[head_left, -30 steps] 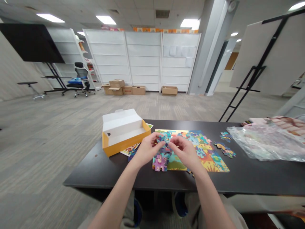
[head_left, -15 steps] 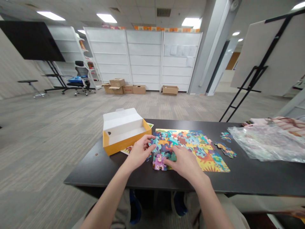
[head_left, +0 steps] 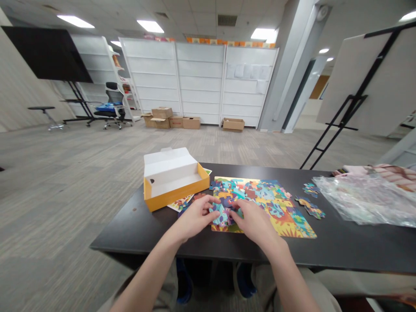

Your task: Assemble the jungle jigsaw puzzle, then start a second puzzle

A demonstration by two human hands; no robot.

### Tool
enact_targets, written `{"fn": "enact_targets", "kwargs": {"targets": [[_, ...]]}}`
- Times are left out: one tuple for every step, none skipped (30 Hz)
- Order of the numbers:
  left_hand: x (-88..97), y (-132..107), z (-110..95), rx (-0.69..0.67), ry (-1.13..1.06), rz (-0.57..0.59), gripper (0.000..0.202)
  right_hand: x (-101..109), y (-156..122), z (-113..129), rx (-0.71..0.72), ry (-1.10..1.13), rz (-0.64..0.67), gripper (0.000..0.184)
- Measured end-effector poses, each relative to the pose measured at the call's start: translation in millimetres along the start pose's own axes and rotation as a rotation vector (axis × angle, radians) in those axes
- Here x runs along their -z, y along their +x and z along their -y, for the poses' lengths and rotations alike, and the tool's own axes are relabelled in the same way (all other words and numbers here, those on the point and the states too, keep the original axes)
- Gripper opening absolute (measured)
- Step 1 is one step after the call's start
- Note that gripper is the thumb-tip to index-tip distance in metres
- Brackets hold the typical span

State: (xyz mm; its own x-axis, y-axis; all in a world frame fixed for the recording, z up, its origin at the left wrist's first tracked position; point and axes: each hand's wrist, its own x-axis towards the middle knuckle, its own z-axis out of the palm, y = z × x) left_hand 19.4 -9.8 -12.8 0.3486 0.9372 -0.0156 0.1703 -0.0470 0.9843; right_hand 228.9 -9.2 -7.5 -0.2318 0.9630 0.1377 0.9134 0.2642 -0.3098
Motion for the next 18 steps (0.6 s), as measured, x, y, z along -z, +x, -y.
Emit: {"fn": "enact_targets", "kwargs": {"targets": [[-1.8, 1, 1, 0.003, -0.005, 0.0, 0.041, 1, 0, 0, 0.003, 0.002, 0.008, 0.016], [-3.5, 3, 2, 0.006, -0.007, 0.0, 0.041, 2, 0, 0, 0.01, 0.005, 0.016, 0.017], [-5.1, 4, 3, 0.008, -0.009, -0.001, 0.041, 4, 0, -1, 0.02, 0.009, 0.026, 0.018], [-6.5, 5, 3, 0.009, -0.012, -0.001, 0.041, 5, 1, -1, 0.035, 0.016, 0.04, 0.019], [-7.7, 6, 3, 0.01, -0.017, -0.001, 0.041, 7, 1, -2, 0.052, 0.025, 0.055, 0.021], [-8.7, 6, 2, 0.009, -0.021, -0.001, 0.041, 8, 2, -2, 0.068, 0.036, 0.069, 0.024], [-9.6, 7, 2, 0.007, -0.025, -0.005, 0.041, 9, 2, -4, 0.083, 0.049, 0.081, 0.028], [-10.5, 7, 1, 0.003, -0.026, -0.009, 0.041, 9, 3, -5, 0.094, 0.062, 0.089, 0.031], [-11.3, 7, 1, 0.0, -0.022, -0.015, 0.04, 9, 4, -7, 0.1, 0.073, 0.095, 0.033], [-12.1, 8, 1, -0.003, -0.012, -0.021, 0.04, 9, 5, -9, 0.102, 0.081, 0.097, 0.033], [-12.9, 8, 1, -0.006, -0.001, -0.028, 0.04, 8, 6, -11, 0.103, 0.087, 0.097, 0.033], [-13.6, 9, 2, -0.009, 0.009, -0.03, 0.039, 7, 6, -13, 0.101, 0.09, 0.095, 0.032], [-14.0, 10, 3, -0.012, 0.022, -0.029, 0.038, 5, 6, -15, 0.099, 0.091, 0.091, 0.031], [-13.9, 11, 3, -0.019, 0.04, -0.027, 0.037, 4, 6, -16, 0.094, 0.091, 0.084, 0.029], [-13.2, 12, 4, -0.031, 0.062, -0.024, 0.036, 3, 5, -17, 0.092, 0.093, 0.074, 0.028], [-11.7, 12, 4, -0.048, 0.089, -0.018, 0.035, 2, 5, -18, 0.092, 0.097, 0.061, 0.026], [-9.3, 12, 4, -0.063, 0.123, -0.004, 0.034, 1, 4, -19, 0.094, 0.102, 0.049, 0.025], [-6.1, 11, 3, -0.074, 0.165, 0.014, 0.033, 0, 3, -19, 0.096, 0.108, 0.039, 0.025]]}}
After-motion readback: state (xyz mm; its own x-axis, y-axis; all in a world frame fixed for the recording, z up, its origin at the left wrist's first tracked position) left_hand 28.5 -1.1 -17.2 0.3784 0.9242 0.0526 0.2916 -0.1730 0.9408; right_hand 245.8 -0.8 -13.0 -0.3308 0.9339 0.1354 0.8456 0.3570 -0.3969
